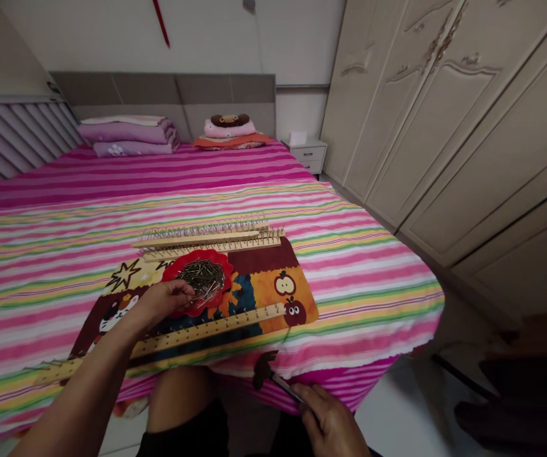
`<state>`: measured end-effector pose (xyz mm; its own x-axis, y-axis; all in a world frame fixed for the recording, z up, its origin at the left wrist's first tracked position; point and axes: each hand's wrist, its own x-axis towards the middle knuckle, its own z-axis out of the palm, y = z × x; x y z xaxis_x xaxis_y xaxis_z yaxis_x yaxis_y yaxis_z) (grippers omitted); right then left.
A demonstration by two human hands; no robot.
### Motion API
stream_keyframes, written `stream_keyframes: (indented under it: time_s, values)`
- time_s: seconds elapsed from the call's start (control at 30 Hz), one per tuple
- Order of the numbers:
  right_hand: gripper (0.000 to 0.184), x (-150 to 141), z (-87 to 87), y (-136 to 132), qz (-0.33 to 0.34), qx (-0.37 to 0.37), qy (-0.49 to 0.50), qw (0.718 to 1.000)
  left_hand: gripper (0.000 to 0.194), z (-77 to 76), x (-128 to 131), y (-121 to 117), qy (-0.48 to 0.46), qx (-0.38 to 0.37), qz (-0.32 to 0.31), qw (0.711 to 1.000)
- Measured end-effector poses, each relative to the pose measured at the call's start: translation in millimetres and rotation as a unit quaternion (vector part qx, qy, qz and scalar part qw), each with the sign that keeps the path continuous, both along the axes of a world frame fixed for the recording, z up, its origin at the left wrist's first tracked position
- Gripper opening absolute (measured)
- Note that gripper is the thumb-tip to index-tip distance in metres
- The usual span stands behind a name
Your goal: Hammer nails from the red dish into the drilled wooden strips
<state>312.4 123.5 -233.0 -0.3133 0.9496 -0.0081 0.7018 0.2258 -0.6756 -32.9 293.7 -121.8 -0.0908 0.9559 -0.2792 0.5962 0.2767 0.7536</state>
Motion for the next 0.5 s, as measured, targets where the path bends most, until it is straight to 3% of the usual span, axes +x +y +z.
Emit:
stream_keyframes:
  time_s: [0.1,0.27,0.5]
  values:
    - [0.036,-1,0.7,1,0.001,0.006,0.002,1.000,0.019,2.7,-2,-3,-0.128,-0.019,0.041,0.991]
    - [0.037,-3,2.9,1,-0.006,-0.002,-0.001,1.000,0.026,12.9,-3,-9,-0.177,-0.038,0.074,0.981]
    - [0.039,-5,7.0,1,-0.001,-0.027,-0.037,0.999,0.026,15.3,-12,-21,-0.223,-0.026,0.097,0.970]
